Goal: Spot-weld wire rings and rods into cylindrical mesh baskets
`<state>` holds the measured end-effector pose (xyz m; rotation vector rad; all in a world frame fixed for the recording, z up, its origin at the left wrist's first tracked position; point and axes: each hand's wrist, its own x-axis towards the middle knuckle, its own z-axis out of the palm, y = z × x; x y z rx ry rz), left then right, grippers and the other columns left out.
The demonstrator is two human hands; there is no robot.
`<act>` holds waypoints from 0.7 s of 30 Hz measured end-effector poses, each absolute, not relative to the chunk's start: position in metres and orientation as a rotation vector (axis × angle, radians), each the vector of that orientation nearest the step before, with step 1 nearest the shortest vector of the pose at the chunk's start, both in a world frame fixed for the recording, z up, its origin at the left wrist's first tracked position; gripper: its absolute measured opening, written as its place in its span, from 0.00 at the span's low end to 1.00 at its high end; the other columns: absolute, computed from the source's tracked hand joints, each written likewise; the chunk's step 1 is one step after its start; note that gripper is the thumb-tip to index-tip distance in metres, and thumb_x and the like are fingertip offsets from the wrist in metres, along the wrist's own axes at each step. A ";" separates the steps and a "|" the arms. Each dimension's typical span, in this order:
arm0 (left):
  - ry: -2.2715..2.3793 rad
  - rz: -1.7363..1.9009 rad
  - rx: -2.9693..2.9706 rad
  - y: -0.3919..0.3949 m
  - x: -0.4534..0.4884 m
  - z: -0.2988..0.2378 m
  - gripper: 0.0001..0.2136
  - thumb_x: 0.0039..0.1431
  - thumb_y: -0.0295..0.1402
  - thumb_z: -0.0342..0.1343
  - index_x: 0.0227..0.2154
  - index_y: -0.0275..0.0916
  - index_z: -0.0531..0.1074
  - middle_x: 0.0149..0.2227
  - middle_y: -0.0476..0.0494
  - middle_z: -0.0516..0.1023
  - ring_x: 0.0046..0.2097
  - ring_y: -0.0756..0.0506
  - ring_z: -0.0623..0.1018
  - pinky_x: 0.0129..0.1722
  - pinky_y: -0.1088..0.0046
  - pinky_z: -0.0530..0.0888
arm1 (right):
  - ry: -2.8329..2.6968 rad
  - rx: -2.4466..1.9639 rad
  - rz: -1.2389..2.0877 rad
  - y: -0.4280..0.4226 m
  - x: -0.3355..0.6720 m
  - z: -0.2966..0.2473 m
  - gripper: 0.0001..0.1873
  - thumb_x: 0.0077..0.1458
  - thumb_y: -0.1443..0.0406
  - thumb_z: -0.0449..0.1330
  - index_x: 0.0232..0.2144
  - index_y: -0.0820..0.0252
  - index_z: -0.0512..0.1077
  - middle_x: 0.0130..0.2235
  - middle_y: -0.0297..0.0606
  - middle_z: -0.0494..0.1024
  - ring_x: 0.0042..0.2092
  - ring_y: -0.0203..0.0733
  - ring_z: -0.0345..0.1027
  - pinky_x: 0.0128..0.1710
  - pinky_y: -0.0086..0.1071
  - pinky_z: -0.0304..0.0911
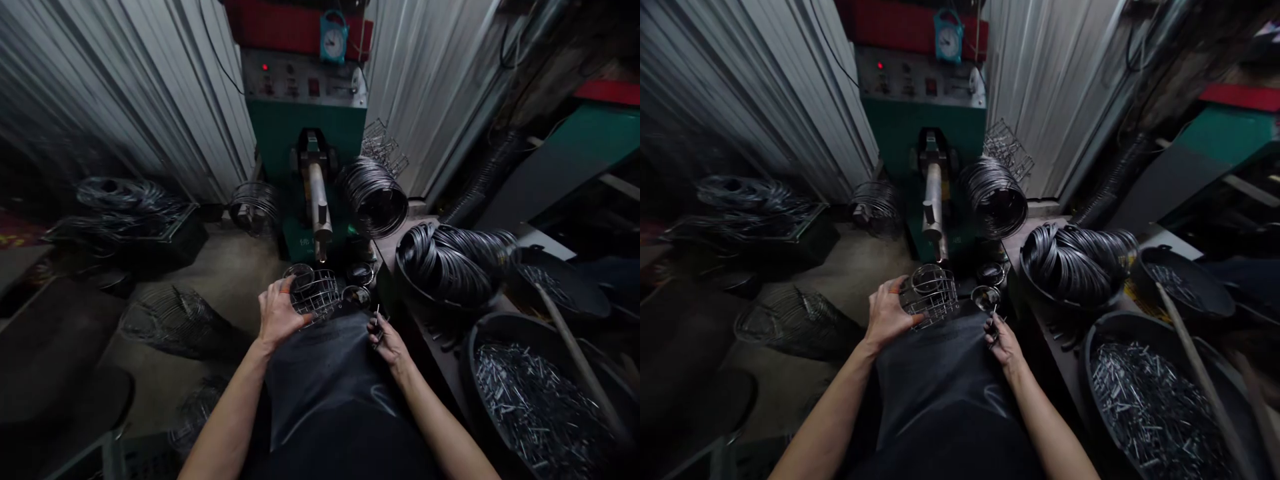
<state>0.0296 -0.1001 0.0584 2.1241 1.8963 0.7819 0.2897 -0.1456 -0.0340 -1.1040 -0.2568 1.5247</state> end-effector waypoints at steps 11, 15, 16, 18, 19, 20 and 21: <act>1.906 0.758 2.153 -0.100 0.037 0.064 0.37 0.35 0.39 0.63 0.52 0.40 0.58 0.49 0.37 0.66 0.52 0.35 0.65 0.52 0.57 0.60 | -1.353 -1.485 0.882 -0.153 0.305 -0.060 0.09 0.44 0.60 0.61 0.28 0.58 0.76 0.31 0.38 0.78 0.35 0.43 0.71 0.37 0.35 0.64; 1.893 0.732 2.219 -0.102 0.042 0.067 0.37 0.35 0.39 0.63 0.52 0.40 0.58 0.50 0.37 0.66 0.52 0.35 0.65 0.53 0.57 0.59 | -1.697 -1.419 0.766 -0.144 0.300 -0.022 0.09 0.51 0.63 0.57 0.31 0.57 0.76 0.33 0.39 0.78 0.36 0.42 0.72 0.38 0.33 0.64; 1.888 0.719 2.239 -0.103 0.044 0.068 0.37 0.35 0.39 0.63 0.53 0.40 0.58 0.50 0.37 0.66 0.53 0.35 0.65 0.53 0.57 0.59 | -1.802 -1.393 0.737 -0.139 0.295 -0.004 0.08 0.51 0.64 0.57 0.33 0.56 0.75 0.34 0.38 0.79 0.37 0.41 0.72 0.38 0.32 0.64; 1.887 0.693 2.278 -0.104 0.050 0.068 0.38 0.35 0.38 0.63 0.53 0.40 0.58 0.51 0.36 0.66 0.53 0.35 0.65 0.52 0.57 0.59 | -2.023 -1.423 0.653 -0.126 0.281 0.033 0.09 0.49 0.66 0.58 0.35 0.55 0.74 0.35 0.37 0.79 0.38 0.41 0.72 0.38 0.31 0.62; 1.886 0.676 2.297 -0.104 0.052 0.068 0.38 0.35 0.38 0.63 0.53 0.39 0.58 0.51 0.35 0.66 0.52 0.35 0.65 0.51 0.56 0.59 | -2.117 -1.482 0.612 -0.120 0.273 0.049 0.10 0.48 0.68 0.59 0.36 0.55 0.73 0.34 0.36 0.79 0.37 0.42 0.72 0.36 0.30 0.62; 1.883 0.663 2.316 -0.105 0.055 0.067 0.38 0.35 0.38 0.63 0.53 0.39 0.58 0.51 0.34 0.66 0.52 0.35 0.65 0.51 0.56 0.59 | -2.193 -1.545 0.577 -0.115 0.264 0.062 0.12 0.47 0.68 0.60 0.37 0.54 0.72 0.33 0.36 0.79 0.36 0.42 0.72 0.34 0.29 0.61; 1.877 0.654 2.335 -0.106 0.057 0.067 0.37 0.36 0.38 0.63 0.53 0.39 0.58 0.51 0.34 0.66 0.52 0.35 0.65 0.51 0.56 0.59 | -2.243 -1.602 0.552 -0.110 0.256 0.072 0.13 0.46 0.69 0.60 0.37 0.54 0.71 0.32 0.35 0.78 0.35 0.42 0.72 0.32 0.28 0.59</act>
